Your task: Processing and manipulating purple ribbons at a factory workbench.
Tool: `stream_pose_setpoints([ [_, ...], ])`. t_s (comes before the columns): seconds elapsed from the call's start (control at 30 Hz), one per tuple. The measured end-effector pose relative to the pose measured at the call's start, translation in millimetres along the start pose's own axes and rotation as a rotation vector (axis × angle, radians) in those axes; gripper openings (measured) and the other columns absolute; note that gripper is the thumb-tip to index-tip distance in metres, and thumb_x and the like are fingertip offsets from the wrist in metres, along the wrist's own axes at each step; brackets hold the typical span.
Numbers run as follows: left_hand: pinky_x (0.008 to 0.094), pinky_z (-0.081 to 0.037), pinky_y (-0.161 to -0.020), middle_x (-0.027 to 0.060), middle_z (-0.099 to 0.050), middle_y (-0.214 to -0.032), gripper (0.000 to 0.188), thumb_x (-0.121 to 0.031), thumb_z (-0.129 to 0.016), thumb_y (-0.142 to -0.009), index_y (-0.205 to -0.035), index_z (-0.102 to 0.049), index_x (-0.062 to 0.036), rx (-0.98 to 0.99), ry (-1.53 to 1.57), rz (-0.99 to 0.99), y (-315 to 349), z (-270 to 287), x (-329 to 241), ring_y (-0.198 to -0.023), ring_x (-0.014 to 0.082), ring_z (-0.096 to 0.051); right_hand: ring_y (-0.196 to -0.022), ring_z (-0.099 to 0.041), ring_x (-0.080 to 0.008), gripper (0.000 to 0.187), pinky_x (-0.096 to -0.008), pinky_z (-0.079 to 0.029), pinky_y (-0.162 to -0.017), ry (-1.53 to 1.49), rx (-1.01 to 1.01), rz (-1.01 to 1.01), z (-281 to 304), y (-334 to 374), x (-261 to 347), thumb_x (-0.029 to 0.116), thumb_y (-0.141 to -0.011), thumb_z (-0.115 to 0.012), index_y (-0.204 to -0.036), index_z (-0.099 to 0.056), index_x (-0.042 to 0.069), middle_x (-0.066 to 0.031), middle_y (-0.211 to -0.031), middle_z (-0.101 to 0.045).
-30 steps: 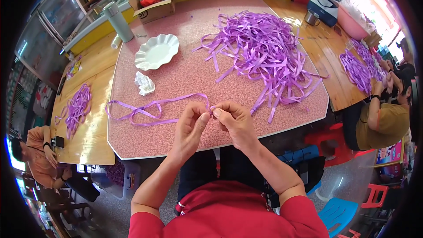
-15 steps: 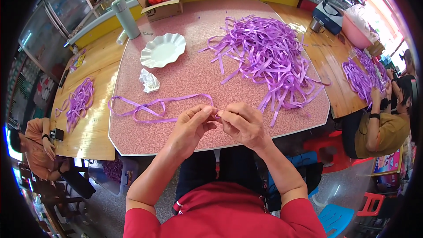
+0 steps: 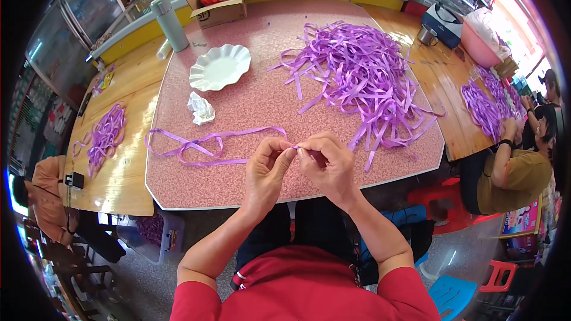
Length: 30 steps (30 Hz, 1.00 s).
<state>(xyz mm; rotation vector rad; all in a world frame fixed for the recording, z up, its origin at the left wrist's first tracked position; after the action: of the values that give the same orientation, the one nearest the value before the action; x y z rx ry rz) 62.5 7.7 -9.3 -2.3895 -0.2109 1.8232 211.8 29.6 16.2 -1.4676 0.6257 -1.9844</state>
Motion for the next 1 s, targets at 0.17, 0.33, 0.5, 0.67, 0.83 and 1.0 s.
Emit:
stream_pose_setpoints([
  [0.17, 0.0228, -0.045, -0.088, -0.0017, -0.059, -0.102, 0.014, -0.011, -0.064, -0.098, -0.108, -0.059, -0.0049, 0.063, 0.049, 0.038, -1.4, 3.2, 3.7, -0.095, 0.0065, -0.054, -0.067, -0.057, -0.0052, 0.003, -0.0216, -0.045, -0.057, -0.182, 0.044, -0.361, 2.3, -2.9, 1.0, 0.001, -0.088, -0.067, -0.090, -0.065, 0.001, -0.0020, -0.082, -0.062],
  [0.33, 0.0228, -0.044, -0.088, -0.0021, -0.057, -0.103, 0.011, -0.011, -0.063, -0.099, -0.107, -0.057, -0.0053, 0.066, 0.053, 0.028, -4.4, 0.6, 2.0, -0.096, 0.0058, -0.053, -0.066, -0.053, -0.0025, 0.003, -0.0196, -0.042, -0.057, -0.302, 0.027, -0.419, -1.2, -1.3, 0.3, 0.002, -0.091, -0.064, -0.089, -0.065, 0.000, 0.0013, -0.079, -0.059],
  [0.5, 0.0316, -0.046, -0.076, 0.0087, -0.056, -0.098, 0.019, -0.002, -0.069, -0.090, -0.103, -0.056, -0.0022, -0.057, -0.562, -0.523, -7.3, -1.5, -9.6, -0.090, 0.0206, -0.057, -0.063, -0.046, 0.0001, 0.006, -0.0181, -0.036, -0.055, -0.502, 0.031, -0.589, -2.6, 3.9, 1.2, 0.003, -0.094, -0.061, -0.089, -0.064, 0.002, 0.0036, -0.078, -0.055],
  [0.67, 0.0381, -0.046, -0.078, 0.0139, -0.057, -0.096, 0.020, 0.000, -0.072, -0.083, -0.098, -0.059, -0.0019, -0.059, -0.682, -0.601, -6.1, -7.1, -20.8, -0.092, 0.0306, -0.057, -0.061, -0.046, -0.0014, 0.007, -0.0194, -0.035, -0.053, -0.502, -0.025, -0.537, -2.9, 3.1, 3.6, 0.003, -0.093, -0.062, -0.088, -0.066, 0.001, 0.0030, -0.077, -0.056],
  [0.83, 0.0399, -0.046, -0.079, 0.0133, -0.058, -0.093, 0.018, 0.001, -0.073, -0.080, -0.094, -0.061, -0.0025, -0.021, -0.731, -0.535, -9.0, -3.9, -27.8, -0.093, 0.0308, -0.058, -0.063, -0.049, -0.0040, 0.006, -0.0214, -0.038, -0.053, -0.131, 0.014, -0.240, 3.0, -3.2, 2.6, 0.001, -0.091, -0.064, -0.087, -0.067, 0.001, 0.0012, -0.078, -0.058],
  [1.0, 0.0376, -0.045, -0.080, 0.0134, -0.057, -0.091, 0.020, 0.003, -0.071, -0.076, -0.091, -0.060, -0.0026, -0.041, -0.944, -0.604, -11.1, -7.0, -27.6, -0.090, 0.0296, -0.057, -0.064, -0.049, -0.0044, 0.004, -0.0217, -0.038, -0.054, -0.071, 0.023, -0.259, -0.1, -1.7, 1.8, 0.001, -0.090, -0.066, -0.086, -0.067, 0.001, 0.0004, -0.079, -0.059],
])
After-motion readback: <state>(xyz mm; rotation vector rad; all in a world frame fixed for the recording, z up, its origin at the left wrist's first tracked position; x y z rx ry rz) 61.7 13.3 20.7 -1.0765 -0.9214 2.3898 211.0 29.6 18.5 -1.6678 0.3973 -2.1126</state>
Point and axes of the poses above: each hand's wrist, its own y-axis away from the middle knuckle, its own z-axis out of the back of the hand, x = y × z, the point moved 2 cm from there along -y, towards the middle knuckle
